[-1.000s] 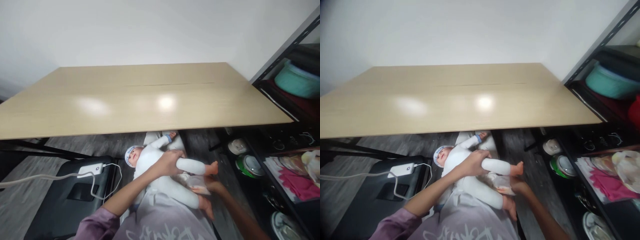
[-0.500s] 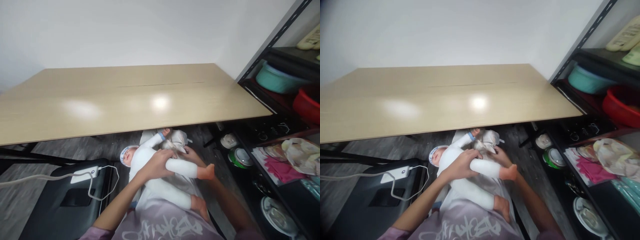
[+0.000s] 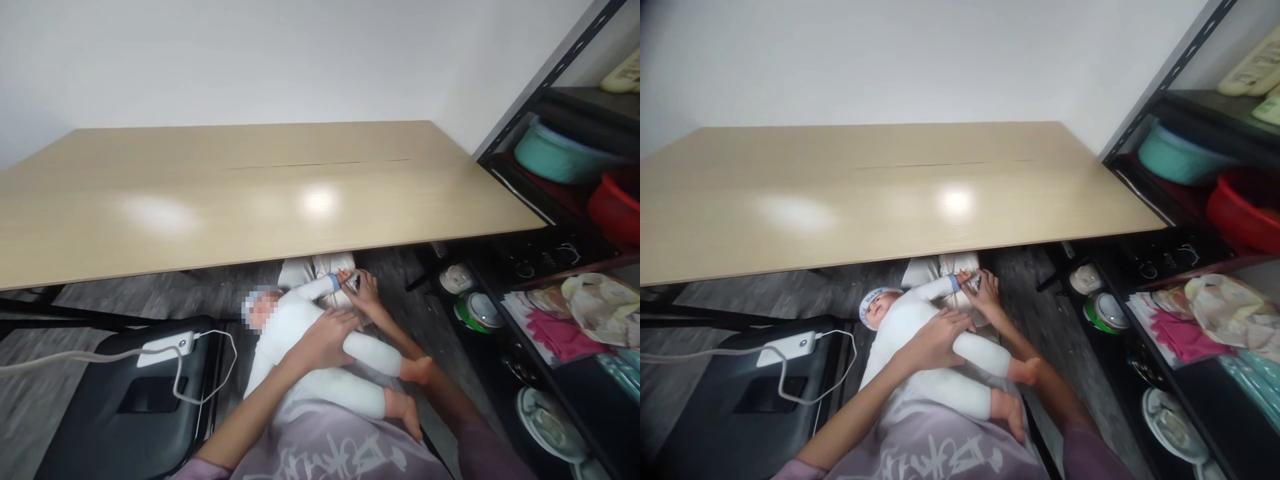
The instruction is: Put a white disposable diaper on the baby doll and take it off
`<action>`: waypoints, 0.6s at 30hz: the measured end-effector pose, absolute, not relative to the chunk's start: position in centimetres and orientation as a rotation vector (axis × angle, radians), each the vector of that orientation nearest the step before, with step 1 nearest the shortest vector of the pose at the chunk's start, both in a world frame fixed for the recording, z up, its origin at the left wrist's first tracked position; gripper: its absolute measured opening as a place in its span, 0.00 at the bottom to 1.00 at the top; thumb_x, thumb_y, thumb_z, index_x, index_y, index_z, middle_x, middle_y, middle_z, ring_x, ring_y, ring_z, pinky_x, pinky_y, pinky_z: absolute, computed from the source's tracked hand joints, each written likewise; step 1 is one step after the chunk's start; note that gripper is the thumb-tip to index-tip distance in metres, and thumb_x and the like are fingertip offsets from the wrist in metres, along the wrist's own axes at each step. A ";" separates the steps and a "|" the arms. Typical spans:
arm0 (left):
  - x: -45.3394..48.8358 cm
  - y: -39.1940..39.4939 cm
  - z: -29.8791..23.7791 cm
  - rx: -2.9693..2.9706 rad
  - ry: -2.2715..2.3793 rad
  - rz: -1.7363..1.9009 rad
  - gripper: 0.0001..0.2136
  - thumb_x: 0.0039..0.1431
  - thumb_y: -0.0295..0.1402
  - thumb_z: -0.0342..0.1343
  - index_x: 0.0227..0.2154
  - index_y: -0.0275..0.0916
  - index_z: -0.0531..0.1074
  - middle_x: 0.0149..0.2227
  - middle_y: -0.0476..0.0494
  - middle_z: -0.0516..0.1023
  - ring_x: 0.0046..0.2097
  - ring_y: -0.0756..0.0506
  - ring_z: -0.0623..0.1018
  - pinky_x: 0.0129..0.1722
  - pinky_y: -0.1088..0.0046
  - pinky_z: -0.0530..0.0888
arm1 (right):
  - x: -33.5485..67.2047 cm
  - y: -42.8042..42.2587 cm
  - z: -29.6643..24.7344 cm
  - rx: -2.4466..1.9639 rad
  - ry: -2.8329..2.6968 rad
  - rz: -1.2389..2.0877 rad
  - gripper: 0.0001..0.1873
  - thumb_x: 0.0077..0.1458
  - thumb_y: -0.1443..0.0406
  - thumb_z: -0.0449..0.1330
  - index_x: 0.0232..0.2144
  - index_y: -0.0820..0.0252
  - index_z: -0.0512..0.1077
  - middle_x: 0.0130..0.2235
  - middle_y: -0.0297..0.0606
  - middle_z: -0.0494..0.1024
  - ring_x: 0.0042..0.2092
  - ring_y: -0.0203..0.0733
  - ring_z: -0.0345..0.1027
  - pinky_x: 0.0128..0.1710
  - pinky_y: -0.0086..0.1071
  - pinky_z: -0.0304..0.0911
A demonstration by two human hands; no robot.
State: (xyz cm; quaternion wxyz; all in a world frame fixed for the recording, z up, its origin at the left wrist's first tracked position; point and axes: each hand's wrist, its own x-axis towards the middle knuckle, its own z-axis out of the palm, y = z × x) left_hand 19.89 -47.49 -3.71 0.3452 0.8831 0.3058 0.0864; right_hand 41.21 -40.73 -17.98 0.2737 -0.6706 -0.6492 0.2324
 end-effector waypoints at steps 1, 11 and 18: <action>19.9 -47.5 -3.8 2.297 0.793 0.226 0.25 0.50 0.37 0.74 0.52 0.48 0.78 0.52 0.42 0.84 0.55 0.30 0.81 0.61 0.50 0.71 | 40.8 -40.1 -18.2 -1.760 -1.814 0.642 0.39 0.64 0.50 0.62 0.71 0.61 0.65 0.72 0.58 0.65 0.74 0.64 0.56 0.75 0.60 0.51; 19.9 -47.7 -4.1 2.316 0.809 0.199 0.27 0.50 0.37 0.75 0.55 0.49 0.78 0.53 0.39 0.84 0.55 0.29 0.80 0.61 0.50 0.71 | 42.0 -36.8 -18.5 -1.531 -2.056 0.856 0.43 0.64 0.53 0.68 0.75 0.58 0.63 0.77 0.57 0.61 0.79 0.61 0.52 0.78 0.57 0.46; 20.0 -47.9 -3.8 2.340 0.784 0.216 0.26 0.51 0.36 0.73 0.54 0.50 0.78 0.53 0.41 0.83 0.57 0.29 0.79 0.63 0.53 0.70 | 43.0 -41.4 -12.8 -1.367 -2.092 0.689 0.62 0.61 0.47 0.73 0.82 0.53 0.43 0.81 0.55 0.49 0.81 0.62 0.43 0.79 0.59 0.47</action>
